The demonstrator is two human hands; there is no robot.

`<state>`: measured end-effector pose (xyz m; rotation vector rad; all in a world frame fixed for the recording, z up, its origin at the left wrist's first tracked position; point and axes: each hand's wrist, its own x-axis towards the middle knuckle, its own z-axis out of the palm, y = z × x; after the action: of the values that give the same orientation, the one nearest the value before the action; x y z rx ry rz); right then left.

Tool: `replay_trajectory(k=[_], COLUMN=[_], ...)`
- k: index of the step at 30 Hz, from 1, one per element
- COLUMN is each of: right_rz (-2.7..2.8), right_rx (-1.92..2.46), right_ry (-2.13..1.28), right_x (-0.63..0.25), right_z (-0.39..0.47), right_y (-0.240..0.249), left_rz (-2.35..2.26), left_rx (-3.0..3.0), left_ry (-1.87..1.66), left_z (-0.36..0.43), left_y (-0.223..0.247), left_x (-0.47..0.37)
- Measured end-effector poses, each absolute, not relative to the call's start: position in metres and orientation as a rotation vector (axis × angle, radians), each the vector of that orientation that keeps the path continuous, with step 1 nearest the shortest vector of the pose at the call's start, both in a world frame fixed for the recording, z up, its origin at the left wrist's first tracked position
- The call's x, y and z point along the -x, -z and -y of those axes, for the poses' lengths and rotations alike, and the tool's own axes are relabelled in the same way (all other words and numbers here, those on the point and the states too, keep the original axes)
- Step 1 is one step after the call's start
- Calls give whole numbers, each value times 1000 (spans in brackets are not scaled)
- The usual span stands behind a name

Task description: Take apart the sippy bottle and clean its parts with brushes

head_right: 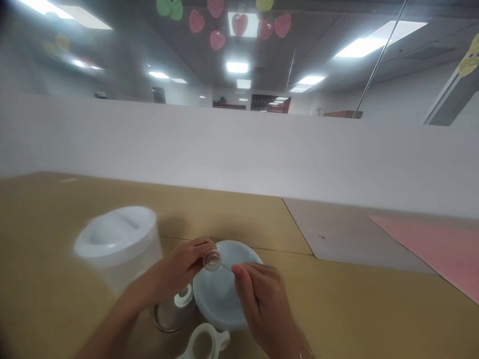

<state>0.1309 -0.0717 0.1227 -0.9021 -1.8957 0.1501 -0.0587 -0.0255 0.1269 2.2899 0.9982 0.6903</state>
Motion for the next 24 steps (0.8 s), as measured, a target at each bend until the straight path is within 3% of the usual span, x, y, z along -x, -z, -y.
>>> replay_trajectory(k=[10,24], right_rz=[1916,1726], right_rx=[926,1126], right_ry=[-104,-351], right_x=[-128,-130], right_z=[74,68], right_y=[-128,-121], left_rz=[-970,-941], left_rx=[-2295,-2348], left_ry=[-666,-539], left_z=[30,29], left_y=[-128,-126], left_x=[55,41])
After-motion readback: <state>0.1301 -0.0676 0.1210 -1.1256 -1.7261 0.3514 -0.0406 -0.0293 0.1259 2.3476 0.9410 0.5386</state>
